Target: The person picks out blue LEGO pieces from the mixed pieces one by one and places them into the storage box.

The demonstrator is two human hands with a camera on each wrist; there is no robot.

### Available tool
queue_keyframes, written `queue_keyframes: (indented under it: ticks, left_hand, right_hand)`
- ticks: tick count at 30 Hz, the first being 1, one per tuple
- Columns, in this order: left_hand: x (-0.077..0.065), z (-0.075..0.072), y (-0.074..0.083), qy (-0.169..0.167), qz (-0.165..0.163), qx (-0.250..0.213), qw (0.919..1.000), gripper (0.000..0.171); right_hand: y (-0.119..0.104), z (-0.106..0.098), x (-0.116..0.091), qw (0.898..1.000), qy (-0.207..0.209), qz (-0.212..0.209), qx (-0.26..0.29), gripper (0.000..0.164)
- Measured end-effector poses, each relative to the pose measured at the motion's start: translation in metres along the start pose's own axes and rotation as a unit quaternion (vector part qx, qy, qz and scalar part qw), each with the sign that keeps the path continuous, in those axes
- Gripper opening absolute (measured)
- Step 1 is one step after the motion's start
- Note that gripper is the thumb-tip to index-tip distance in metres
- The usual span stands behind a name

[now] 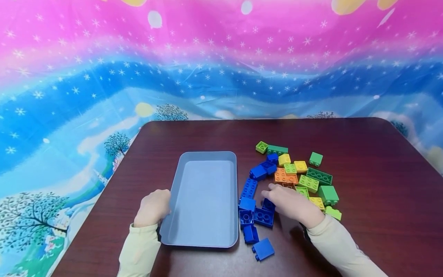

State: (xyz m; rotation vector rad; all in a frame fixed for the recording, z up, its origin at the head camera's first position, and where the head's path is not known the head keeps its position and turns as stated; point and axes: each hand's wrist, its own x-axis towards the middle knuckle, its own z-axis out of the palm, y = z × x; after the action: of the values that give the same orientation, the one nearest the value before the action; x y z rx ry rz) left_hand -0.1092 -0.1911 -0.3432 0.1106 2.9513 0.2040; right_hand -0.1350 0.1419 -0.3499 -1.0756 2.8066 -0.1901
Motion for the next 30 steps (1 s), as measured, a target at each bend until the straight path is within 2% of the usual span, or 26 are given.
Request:
queue_keyframes:
  ticks: [11,17,24,30]
  left_hand:
    - [0.0000,0.0003,0.0007,0.014,0.002,0.018,0.9997,0.010]
    - [-0.0009,0.0018,0.0001,0.020,0.005,0.011,0.9997,0.011]
    - [-0.0011,0.0017,-0.0014,0.029,0.014,-0.001,0.9995,0.011]
    - [-0.0006,0.0028,-0.0024,0.030,0.006,-0.002,0.9995,0.013]
  right_hand:
    - [0.0004,0.0068,0.0047,1.000,-0.006,-0.003,0.006,0.031]
    - [-0.0010,0.0051,0.0038,0.999,-0.034,0.007,0.037,0.034]
    - [0.0007,0.0074,0.0061,0.997,-0.032,-0.018,0.064,0.035]
    - [0.0018,0.0063,0.0081,0.995,-0.046,-0.022,0.082,0.035]
